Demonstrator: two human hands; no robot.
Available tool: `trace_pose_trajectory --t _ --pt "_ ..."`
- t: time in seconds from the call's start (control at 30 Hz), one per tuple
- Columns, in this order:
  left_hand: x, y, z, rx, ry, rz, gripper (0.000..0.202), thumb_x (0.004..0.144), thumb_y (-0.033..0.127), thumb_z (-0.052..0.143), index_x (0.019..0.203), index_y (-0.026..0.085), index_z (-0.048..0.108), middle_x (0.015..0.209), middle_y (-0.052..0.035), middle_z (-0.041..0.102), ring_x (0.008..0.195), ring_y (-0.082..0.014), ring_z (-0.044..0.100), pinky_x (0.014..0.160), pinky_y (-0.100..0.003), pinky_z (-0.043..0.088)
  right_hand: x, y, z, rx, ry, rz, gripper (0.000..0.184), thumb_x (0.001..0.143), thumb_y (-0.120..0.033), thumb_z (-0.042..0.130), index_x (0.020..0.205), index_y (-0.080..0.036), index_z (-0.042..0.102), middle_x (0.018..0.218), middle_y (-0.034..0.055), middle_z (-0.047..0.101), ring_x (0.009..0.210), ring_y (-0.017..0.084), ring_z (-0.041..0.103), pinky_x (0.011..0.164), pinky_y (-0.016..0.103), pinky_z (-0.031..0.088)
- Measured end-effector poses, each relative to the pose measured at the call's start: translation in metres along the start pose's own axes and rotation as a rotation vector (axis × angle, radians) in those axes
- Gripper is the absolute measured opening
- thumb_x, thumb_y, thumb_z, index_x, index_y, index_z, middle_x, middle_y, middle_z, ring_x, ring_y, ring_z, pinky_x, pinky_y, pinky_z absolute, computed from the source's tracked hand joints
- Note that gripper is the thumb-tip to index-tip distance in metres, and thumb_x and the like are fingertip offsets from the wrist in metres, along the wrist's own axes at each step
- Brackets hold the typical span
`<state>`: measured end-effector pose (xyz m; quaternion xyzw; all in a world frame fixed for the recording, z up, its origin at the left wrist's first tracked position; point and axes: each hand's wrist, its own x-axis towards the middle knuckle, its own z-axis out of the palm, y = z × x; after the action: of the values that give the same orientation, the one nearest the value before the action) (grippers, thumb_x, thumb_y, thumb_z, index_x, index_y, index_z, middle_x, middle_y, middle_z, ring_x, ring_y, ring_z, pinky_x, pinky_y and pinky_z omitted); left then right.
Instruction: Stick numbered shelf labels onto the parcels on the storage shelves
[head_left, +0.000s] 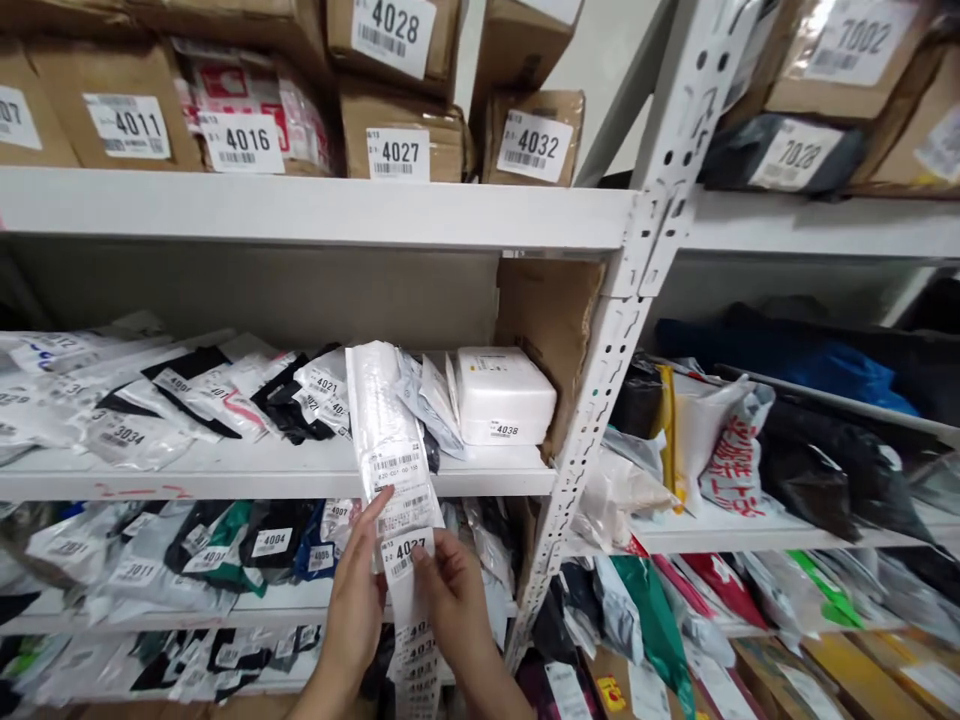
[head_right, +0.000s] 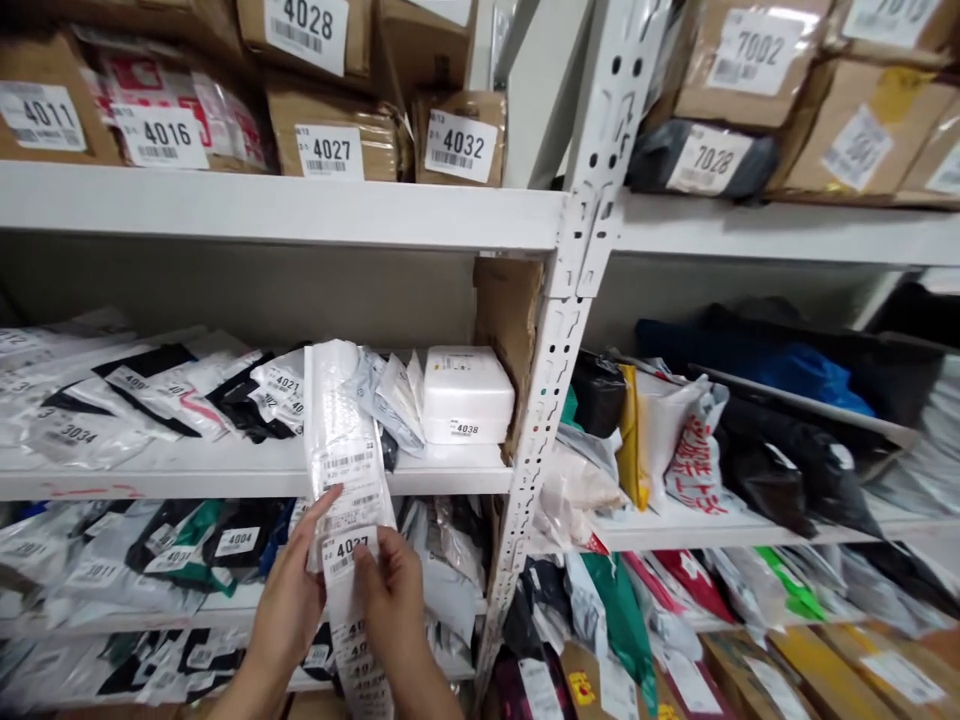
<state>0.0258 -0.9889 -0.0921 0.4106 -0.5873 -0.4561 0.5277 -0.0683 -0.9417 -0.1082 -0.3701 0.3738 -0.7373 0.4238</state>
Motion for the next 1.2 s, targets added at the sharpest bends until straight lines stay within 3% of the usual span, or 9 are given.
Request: trace_pose_trajectory --t 0.17,0.27,0.37,0.57,0.7,0.83,1.0,1.1,1.2 --pt "0.004 0.004 -0.007 0.103 -0.107 -0.01 0.042 0.079 0.053 0.056 0.108 0.022 0.062 0.119 -0.0075 0.063 0.122 -0.0282 0.048 0.107 -0.041 0.033 0.002 -0.002 0.006 -0.145 0.012 -0.038 0.03 0.08 -0.045 0.063 0.092 -0.018 0.069 0.089 0.007 0.073 0.084 0.022 0.065 0.079 0.034 0.05" --pt "0.006 0.013 -0.009 0.134 -0.23 0.004 0.035 0.082 0.054 0.052 0.087 0.021 0.062 0.091 -0.0044 0.065 0.096 -0.0235 0.058 0.091 -0.034 0.043 0.004 -0.006 0.008 -0.165 0.023 -0.058 0.027 0.08 -0.043 0.063 0.09 -0.019 0.07 0.087 0.0059 0.073 0.086 0.023 0.065 0.082 0.035 0.049" --pt "0.01 0.019 -0.013 0.138 -0.292 0.006 0.036 0.08 0.055 0.054 0.073 0.02 0.059 0.072 -0.0006 0.06 0.075 -0.0189 0.055 0.073 -0.028 0.045 0.006 -0.006 0.009 -0.159 0.034 -0.056 0.029 0.079 -0.044 0.064 0.088 -0.018 0.071 0.085 0.0064 0.073 0.086 0.024 0.065 0.081 0.035 0.049" --pt "0.017 0.024 -0.019 0.102 -0.332 -0.03 0.036 0.076 0.055 0.058 0.07 0.019 0.059 0.07 -0.001 0.059 0.074 -0.0192 0.055 0.071 -0.029 0.045 0.007 0.007 0.006 -0.206 0.109 -0.008 0.032 0.075 -0.048 0.067 0.078 -0.017 0.071 0.071 0.0036 0.07 0.067 0.018 0.06 0.061 0.027 0.045" --pt "0.014 0.023 -0.019 0.187 -0.282 0.027 0.031 0.076 0.051 0.058 0.071 0.021 0.059 0.073 -0.0015 0.061 0.078 -0.0206 0.056 0.075 -0.03 0.044 0.007 0.008 0.008 -0.199 0.162 -0.012 0.034 0.071 -0.05 0.069 0.067 -0.016 0.066 0.061 0.0006 0.062 0.058 0.014 0.05 0.056 0.025 0.04" --pt "0.007 0.02 -0.018 0.243 -0.194 0.075 0.028 0.081 0.05 0.052 0.078 0.023 0.056 0.074 0.0001 0.06 0.075 -0.0192 0.057 0.073 -0.028 0.045 0.006 0.003 0.015 -0.192 0.209 0.046 0.049 0.068 -0.059 0.067 0.048 -0.018 0.047 0.047 -0.0037 0.042 0.049 0.01 0.033 0.047 0.024 0.028" --pt "0.004 0.014 -0.021 0.279 -0.099 0.008 0.033 0.078 0.056 0.055 0.085 0.024 0.05 0.067 0.0043 0.055 0.054 -0.0141 0.047 0.052 -0.023 0.039 0.004 0.013 0.026 -0.165 0.17 0.03 0.04 0.067 -0.054 0.069 0.06 -0.018 0.056 0.056 -0.0011 0.052 0.055 0.012 0.039 0.052 0.025 0.034" --pt "0.008 0.014 -0.032 0.244 -0.079 -0.02 0.037 0.075 0.059 0.058 0.084 0.024 0.047 0.066 0.0047 0.055 0.048 -0.0123 0.044 0.046 -0.022 0.036 0.002 0.024 0.028 -0.198 0.143 0.058 0.049 0.07 -0.058 0.064 0.049 -0.02 0.041 0.05 -0.004 0.039 0.05 0.01 0.031 0.048 0.025 0.029" --pt "0.02 0.028 -0.056 0.277 0.035 0.027 0.041 0.071 0.061 0.06 0.086 0.025 0.048 0.079 -0.0001 0.062 0.064 -0.0174 0.058 0.056 -0.025 0.046 0.002 0.016 0.023 -0.347 0.116 0.014 0.053 0.074 -0.061 0.057 0.046 -0.022 0.035 0.045 -0.0049 0.032 0.046 0.01 0.029 0.044 0.025 0.026"
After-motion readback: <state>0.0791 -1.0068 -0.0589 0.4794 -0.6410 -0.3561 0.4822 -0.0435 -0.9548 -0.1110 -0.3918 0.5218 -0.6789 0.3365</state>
